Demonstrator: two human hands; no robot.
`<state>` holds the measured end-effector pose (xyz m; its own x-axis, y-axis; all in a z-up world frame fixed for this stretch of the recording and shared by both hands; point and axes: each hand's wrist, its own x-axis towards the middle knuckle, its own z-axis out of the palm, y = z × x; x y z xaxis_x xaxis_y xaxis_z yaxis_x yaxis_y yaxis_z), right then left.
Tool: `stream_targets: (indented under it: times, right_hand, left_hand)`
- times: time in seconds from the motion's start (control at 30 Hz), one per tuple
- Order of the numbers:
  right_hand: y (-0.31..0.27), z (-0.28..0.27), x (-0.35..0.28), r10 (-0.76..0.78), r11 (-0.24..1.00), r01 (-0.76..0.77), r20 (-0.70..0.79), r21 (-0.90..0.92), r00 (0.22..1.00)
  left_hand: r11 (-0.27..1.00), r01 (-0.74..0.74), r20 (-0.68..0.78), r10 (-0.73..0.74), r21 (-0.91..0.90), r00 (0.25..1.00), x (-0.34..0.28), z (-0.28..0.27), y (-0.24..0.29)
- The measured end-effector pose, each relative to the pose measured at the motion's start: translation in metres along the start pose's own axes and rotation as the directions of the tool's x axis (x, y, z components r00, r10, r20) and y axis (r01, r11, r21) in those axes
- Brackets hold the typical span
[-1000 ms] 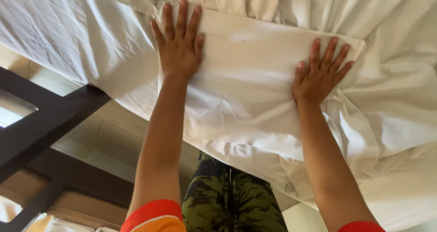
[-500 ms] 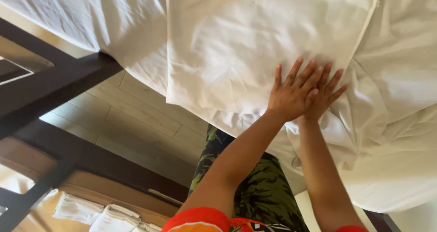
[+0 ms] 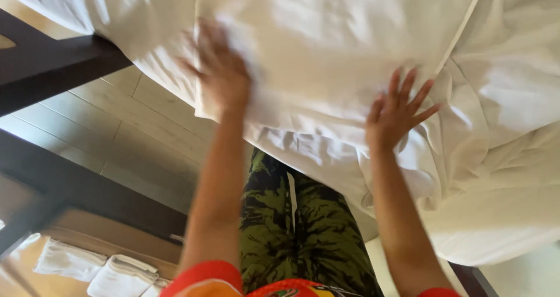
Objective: The person folds white towels on a bed and places them in a stack. They then insert a blue pillow into a white pillowcase, zip it closed, and place it on the bed. Finally, they fold a white sheet on the bed and add it to the stack of towels.
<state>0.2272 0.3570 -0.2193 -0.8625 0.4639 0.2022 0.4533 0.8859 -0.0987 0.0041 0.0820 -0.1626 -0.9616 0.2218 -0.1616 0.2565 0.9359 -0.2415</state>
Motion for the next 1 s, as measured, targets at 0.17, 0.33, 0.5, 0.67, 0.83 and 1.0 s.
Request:
stream_targets:
  times: [0.17, 0.33, 0.5, 0.67, 0.83, 1.0]
  right_hand:
    - [-0.039, 0.042, -0.037, -0.127, 0.971, 0.118, -0.032, -0.208, 0.991]
    - [0.034, 0.017, -0.033, -0.206, 0.973, 0.208, 0.027, -0.1, 0.978]
    - [0.049, -0.021, -0.014, -0.226, 0.971, 0.218, 0.082, 0.095, 0.971]
    - [0.094, 0.041, 0.005, 0.507, 0.675, -0.503, 0.155, 0.54, 0.848]
    - [0.072, -0.026, 0.079, 0.469, 0.191, -0.798, 0.661, 0.572, 0.586]
    - [0.067, -0.061, 0.098, 0.383, 0.015, -0.951, 0.877, 0.309, 0.291]
  left_hand:
    - [0.818, -0.511, 0.085, 0.547, -0.264, 0.833, -0.12, -0.01, 0.166]
    - [0.87, -0.434, -0.071, 0.43, -0.232, 0.9, -0.092, 0.025, 0.068]
    - [0.985, -0.109, -0.006, 0.11, -0.136, 0.994, -0.051, 0.024, -0.067]
    - [0.958, -0.046, -0.136, 0.007, -0.282, 0.991, -0.006, -0.004, -0.083]
    - [0.735, 0.278, 0.203, -0.192, -0.619, 0.96, 0.058, -0.046, -0.06]
    - [0.398, 0.551, 0.576, -0.067, -0.734, 0.815, 0.08, -0.075, -0.062]
